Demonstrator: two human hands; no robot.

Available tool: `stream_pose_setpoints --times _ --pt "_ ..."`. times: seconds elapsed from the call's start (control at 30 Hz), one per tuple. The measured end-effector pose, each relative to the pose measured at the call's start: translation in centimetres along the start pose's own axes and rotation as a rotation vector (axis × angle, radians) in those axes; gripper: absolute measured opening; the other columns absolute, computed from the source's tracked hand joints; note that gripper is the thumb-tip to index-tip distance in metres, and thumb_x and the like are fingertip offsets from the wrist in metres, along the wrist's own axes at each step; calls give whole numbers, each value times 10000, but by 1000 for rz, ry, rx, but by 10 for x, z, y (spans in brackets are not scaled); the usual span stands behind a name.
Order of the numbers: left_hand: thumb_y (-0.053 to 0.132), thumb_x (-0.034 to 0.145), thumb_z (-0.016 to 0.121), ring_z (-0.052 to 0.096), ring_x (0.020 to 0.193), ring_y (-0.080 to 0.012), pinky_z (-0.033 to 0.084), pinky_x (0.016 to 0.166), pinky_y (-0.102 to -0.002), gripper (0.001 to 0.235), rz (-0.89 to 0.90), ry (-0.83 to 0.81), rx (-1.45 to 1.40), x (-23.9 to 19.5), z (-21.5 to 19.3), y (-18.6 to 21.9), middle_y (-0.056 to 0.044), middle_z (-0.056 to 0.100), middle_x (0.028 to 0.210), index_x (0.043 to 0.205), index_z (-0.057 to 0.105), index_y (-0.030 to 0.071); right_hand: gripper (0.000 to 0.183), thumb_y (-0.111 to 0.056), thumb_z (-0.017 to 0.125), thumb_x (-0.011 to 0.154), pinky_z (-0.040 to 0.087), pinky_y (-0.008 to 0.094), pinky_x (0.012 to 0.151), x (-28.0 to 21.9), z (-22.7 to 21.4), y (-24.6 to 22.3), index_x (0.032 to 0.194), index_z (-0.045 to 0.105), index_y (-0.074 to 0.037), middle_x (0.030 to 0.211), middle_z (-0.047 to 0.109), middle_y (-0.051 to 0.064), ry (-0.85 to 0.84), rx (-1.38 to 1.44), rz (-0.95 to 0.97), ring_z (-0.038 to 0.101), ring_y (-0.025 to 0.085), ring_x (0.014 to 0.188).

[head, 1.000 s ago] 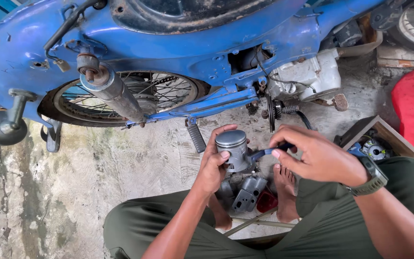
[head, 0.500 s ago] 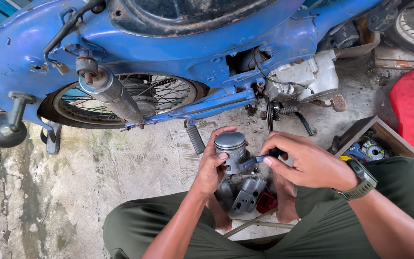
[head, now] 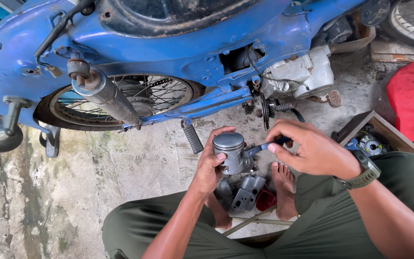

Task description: Repairing a motorcycle engine by inspecting and installing a piston

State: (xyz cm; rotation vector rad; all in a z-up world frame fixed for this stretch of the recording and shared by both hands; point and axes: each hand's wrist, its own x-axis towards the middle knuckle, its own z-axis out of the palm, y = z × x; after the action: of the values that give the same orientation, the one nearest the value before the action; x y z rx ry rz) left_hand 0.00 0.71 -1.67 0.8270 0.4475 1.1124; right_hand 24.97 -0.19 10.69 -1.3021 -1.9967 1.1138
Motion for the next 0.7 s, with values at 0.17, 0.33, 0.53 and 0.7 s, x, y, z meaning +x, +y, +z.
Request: stream_pose_setpoints --times 0.17,0.33,0.53,0.7 --pt "314 798 623 694 986 -271 583 895 -452 757 -26 -1 -27 0 3 -1 -263 679 1073 1439 441 -45 127 -47 654 876 616 368 667 1 8 -14 978 725 -75 858 726 90 -60 37 2 723 241 781" --pt "321 793 634 685 1039 -287 569 929 -465 773 3 4 -15 1 -7 -9 -271 679 1117 1444 453 -54 114 -69 683 880 573 352 634 3 0 -3 988 656 -93 853 658 77 53 -39 -93 686 233 778" --pt "310 812 629 677 1056 -284 563 947 -461 757 5 -12 -26 1 -1 -2 -272 679 1129 1454 440 -45 153 -34 653 871 591 366 663 3 4 -10 997 727 -79 844 717 90 -8 30 -97 708 240 771" --pt "433 843 709 640 1091 -202 507 916 -336 723 -89 -14 130 -1 21 38 -119 653 1228 1439 514 74 142 -208 606 973 487 307 809 -1 4 -4 1035 667 -95 956 674 36 48 -154 -97 656 189 863"
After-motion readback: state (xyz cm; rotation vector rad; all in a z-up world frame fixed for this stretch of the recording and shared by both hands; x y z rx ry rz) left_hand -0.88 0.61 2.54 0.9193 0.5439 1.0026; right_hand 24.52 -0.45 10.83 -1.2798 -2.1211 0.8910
